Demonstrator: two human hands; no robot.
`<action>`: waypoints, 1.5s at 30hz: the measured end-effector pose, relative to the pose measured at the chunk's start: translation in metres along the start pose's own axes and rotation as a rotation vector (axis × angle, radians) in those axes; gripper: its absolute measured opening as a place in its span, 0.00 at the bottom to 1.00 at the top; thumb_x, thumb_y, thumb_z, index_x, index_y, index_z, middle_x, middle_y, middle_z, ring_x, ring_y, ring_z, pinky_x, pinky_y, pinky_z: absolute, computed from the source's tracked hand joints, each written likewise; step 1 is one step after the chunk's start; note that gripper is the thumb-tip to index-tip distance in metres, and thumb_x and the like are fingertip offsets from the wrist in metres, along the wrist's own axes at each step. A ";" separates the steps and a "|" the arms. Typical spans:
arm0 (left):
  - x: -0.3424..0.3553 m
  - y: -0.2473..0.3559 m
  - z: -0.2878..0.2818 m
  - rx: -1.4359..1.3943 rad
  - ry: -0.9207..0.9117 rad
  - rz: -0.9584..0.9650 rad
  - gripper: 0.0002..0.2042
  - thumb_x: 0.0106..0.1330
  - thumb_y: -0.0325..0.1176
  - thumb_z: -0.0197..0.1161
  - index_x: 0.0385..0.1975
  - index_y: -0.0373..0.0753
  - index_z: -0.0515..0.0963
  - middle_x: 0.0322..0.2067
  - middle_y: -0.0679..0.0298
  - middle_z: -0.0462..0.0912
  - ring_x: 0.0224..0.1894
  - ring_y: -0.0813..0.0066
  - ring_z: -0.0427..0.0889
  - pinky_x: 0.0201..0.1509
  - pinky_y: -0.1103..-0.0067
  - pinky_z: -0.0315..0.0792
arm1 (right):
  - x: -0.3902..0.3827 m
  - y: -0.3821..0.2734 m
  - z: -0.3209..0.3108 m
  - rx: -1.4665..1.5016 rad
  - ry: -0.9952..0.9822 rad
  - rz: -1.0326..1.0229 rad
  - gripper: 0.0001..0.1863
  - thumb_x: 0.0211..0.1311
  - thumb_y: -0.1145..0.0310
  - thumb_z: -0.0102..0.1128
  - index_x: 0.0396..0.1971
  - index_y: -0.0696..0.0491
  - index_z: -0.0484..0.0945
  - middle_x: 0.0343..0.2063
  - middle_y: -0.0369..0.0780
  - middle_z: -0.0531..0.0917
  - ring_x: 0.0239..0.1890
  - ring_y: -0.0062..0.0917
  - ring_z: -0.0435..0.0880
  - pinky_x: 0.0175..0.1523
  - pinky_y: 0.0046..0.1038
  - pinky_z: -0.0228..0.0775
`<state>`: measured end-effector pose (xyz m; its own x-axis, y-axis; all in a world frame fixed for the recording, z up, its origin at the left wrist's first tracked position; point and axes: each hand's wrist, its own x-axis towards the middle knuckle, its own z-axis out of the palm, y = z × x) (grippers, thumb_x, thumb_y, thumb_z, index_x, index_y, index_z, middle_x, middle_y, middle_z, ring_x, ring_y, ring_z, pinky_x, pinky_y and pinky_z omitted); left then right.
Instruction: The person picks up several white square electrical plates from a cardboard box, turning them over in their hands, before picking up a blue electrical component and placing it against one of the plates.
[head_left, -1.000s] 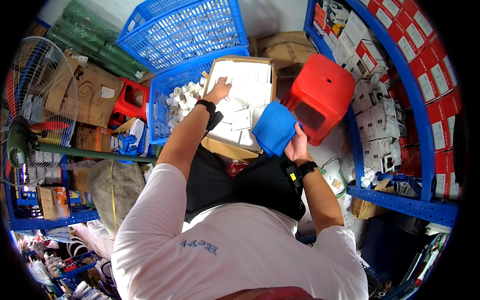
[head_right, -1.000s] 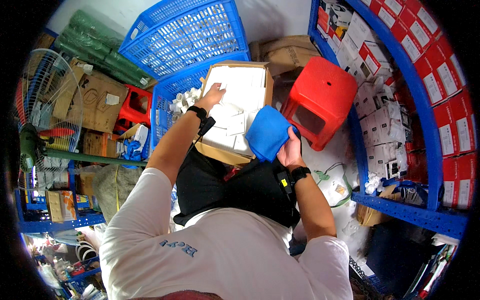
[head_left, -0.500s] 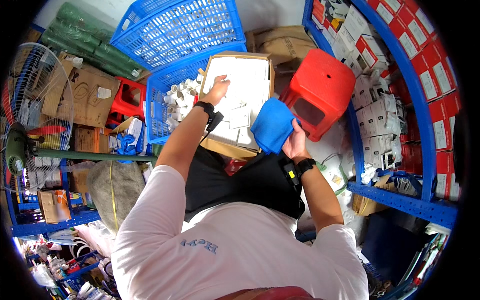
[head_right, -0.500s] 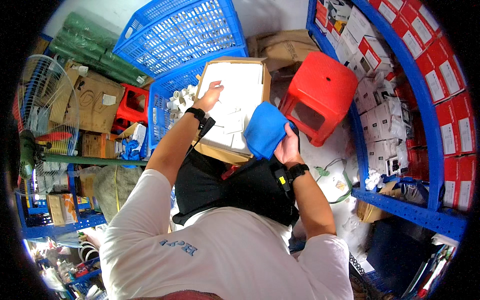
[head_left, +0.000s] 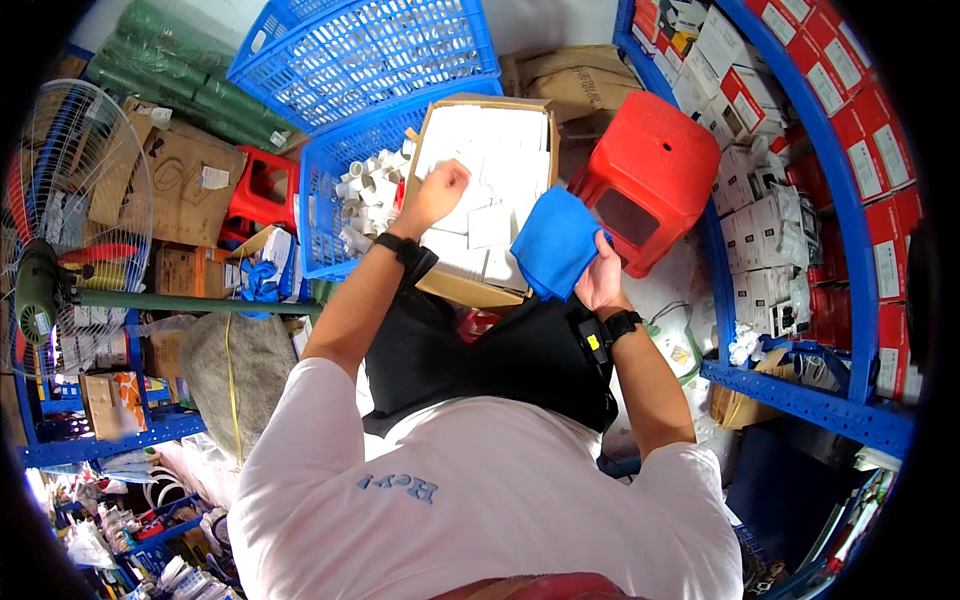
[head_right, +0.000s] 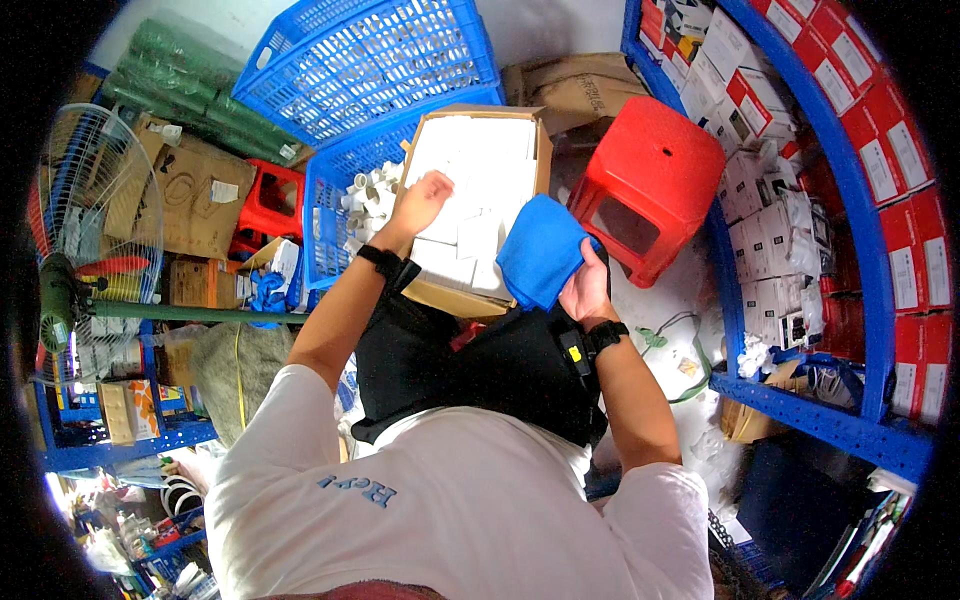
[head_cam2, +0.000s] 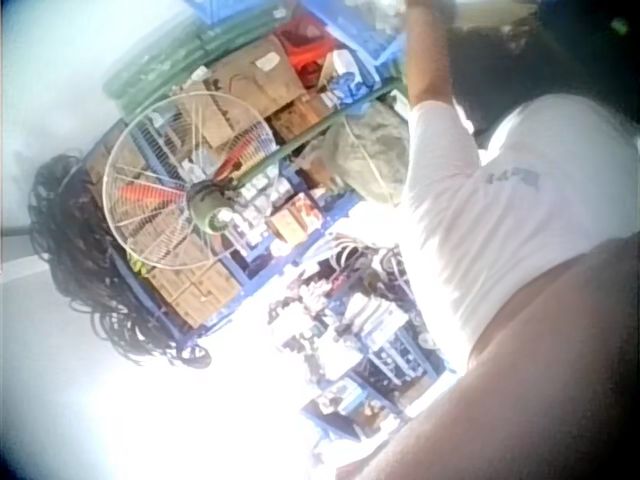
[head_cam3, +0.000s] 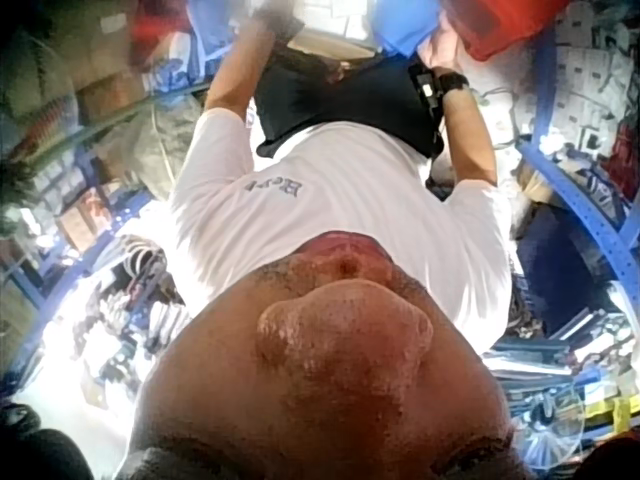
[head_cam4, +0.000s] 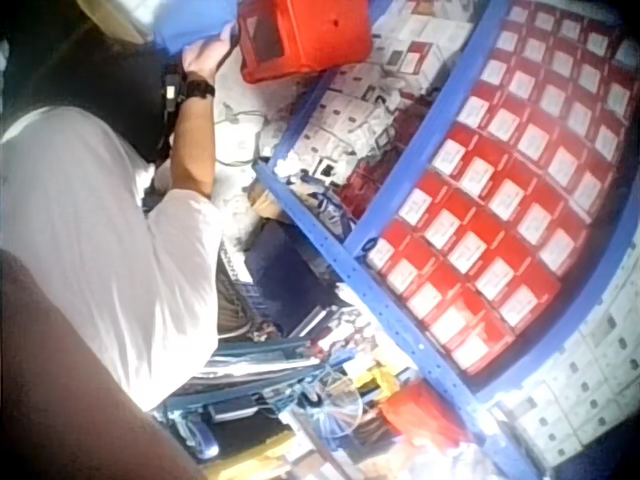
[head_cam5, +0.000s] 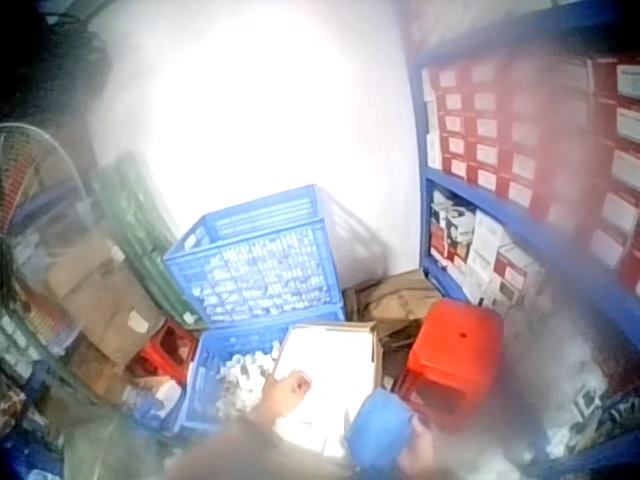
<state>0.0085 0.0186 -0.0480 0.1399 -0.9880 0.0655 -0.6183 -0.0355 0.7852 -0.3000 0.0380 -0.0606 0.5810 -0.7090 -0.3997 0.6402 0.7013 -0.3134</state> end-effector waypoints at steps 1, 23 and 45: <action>-0.005 -0.001 0.000 -0.059 -0.276 -0.018 0.09 0.58 0.28 0.54 0.37 0.34 0.73 0.30 0.58 0.78 0.34 0.70 0.77 0.39 0.77 0.70 | 0.001 0.001 -0.001 -0.006 0.003 -0.013 0.32 0.67 0.48 0.33 0.61 0.56 0.53 0.60 0.45 0.62 0.62 0.38 0.61 0.65 0.41 0.50; 0.007 0.036 0.033 0.320 -0.604 0.108 0.16 0.53 0.23 0.47 0.43 0.35 0.73 0.42 0.50 0.76 0.48 0.55 0.73 0.53 0.70 0.66 | -0.003 -0.002 0.005 0.030 0.011 0.021 0.31 0.68 0.50 0.31 0.62 0.57 0.53 0.60 0.45 0.62 0.62 0.37 0.60 0.66 0.41 0.48; 0.002 0.057 0.059 0.437 -0.499 0.313 0.18 0.51 0.26 0.51 0.44 0.36 0.72 0.45 0.51 0.75 0.49 0.54 0.72 0.53 0.67 0.66 | -0.001 -0.001 -0.002 0.036 -0.032 0.012 0.31 0.67 0.49 0.32 0.62 0.56 0.52 0.60 0.45 0.62 0.62 0.36 0.61 0.66 0.41 0.50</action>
<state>-0.0722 0.0061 -0.0401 -0.3984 -0.9088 -0.1237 -0.8381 0.3059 0.4517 -0.3020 0.0383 -0.0619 0.6040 -0.7030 -0.3756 0.6503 0.7071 -0.2777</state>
